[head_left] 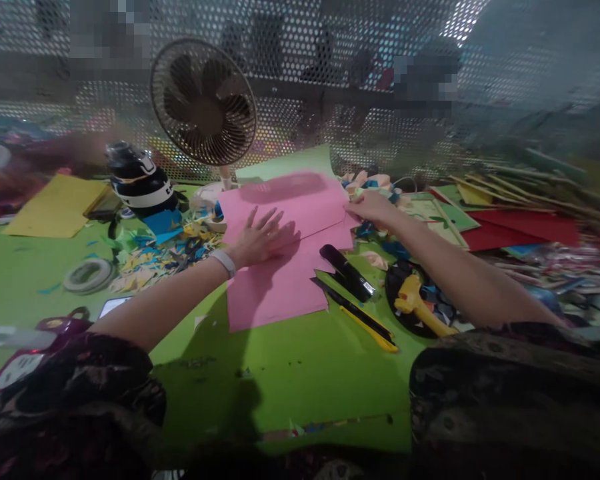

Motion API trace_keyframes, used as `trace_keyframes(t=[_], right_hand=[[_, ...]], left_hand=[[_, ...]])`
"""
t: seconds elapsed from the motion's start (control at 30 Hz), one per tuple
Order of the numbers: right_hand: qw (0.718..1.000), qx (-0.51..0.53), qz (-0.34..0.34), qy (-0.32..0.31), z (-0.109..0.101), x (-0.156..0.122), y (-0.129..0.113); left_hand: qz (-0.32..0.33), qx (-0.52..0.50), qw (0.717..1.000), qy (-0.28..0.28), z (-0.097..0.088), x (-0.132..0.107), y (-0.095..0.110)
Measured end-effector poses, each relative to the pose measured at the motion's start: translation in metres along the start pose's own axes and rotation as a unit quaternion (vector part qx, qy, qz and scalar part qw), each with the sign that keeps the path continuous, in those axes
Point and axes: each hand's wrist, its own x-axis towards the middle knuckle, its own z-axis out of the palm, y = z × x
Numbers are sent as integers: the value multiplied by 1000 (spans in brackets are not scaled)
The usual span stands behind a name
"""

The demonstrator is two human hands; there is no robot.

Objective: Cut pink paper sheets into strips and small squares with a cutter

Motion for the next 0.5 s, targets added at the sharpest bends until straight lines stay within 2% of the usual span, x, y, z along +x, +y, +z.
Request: trace_keyframes(t=[0.13,0.33,0.43,0.5], right_hand=[[991,109,71,-18,6,-6,-9],[985,160,65,-14,8,-8,-28],[978,200,54,17,12,1,-32],[962,261,60,53,11,12,-34]], left_hand=[[-22,24,999,2,-1,10,-2],[-79,-4,997,19,10,20,-3],[-58,-32,998,-11,7,16,-2],[-33,-42,998,-28,3,12,-2]])
